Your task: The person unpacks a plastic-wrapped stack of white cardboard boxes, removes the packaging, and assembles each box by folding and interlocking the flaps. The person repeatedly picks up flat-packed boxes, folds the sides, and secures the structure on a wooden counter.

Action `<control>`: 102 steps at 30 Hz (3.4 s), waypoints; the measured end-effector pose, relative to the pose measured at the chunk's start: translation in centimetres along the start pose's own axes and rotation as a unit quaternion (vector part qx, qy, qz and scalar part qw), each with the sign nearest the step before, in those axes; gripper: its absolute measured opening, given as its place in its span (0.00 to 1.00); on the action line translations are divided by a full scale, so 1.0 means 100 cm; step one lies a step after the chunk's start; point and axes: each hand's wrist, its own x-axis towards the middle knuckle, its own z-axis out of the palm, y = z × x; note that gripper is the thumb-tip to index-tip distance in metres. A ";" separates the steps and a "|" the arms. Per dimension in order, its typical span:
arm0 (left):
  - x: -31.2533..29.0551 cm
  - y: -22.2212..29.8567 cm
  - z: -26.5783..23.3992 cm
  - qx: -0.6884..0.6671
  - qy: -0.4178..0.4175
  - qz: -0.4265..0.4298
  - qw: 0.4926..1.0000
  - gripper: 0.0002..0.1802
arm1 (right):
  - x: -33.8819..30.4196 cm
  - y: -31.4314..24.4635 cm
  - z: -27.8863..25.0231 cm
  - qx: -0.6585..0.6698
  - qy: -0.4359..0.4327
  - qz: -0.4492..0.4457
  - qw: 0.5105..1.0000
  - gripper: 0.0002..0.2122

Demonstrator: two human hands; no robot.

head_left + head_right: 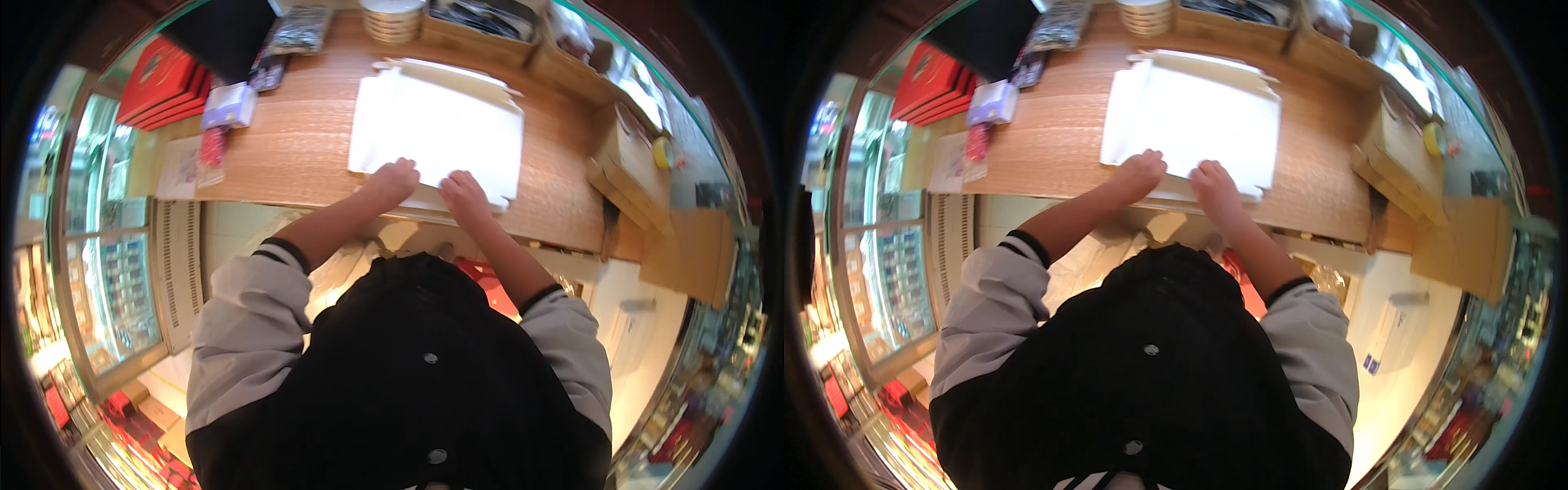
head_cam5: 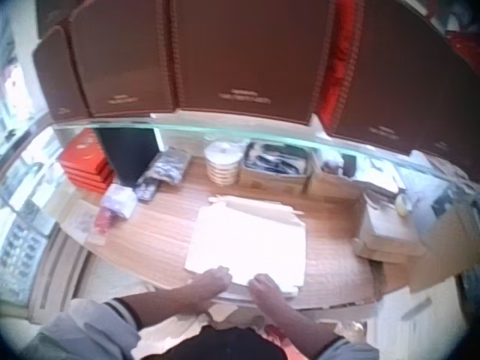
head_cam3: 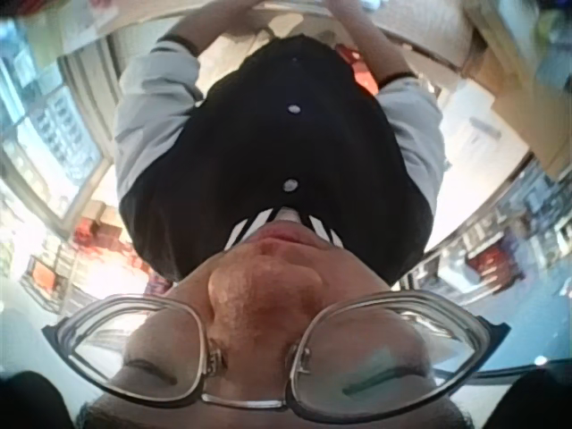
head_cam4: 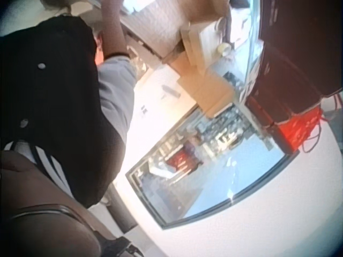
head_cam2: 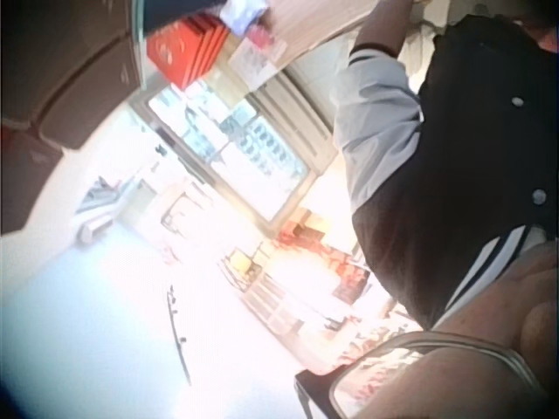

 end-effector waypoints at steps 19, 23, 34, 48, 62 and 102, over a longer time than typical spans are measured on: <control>-0.008 -0.039 -0.001 -0.103 -0.072 -0.150 0.981 0.05 | -0.006 0.052 -0.038 0.024 -0.213 0.242 0.946 0.09; 0.022 -0.027 -0.018 0.036 0.004 -0.097 0.995 0.08 | 0.021 0.054 -0.044 -0.132 -0.155 0.225 0.953 0.11; 0.032 0.002 0.025 -0.109 -0.034 -0.181 0.977 0.16 | 0.028 0.011 0.020 -0.015 -0.082 0.239 0.967 0.15; 0.008 -0.018 0.025 -0.094 0.074 -0.224 0.967 0.10 | 0.021 0.320 -0.224 0.033 0.468 0.314 0.825 0.11; 0.009 -0.008 0.023 -0.044 0.055 -0.252 0.965 0.10 | 0.063 0.388 -0.332 0.566 0.538 0.459 0.424 0.14; -0.149 -0.127 -0.113 -0.830 0.461 -0.226 0.218 0.19 | 0.176 -0.221 -0.005 0.741 0.090 0.295 0.596 0.11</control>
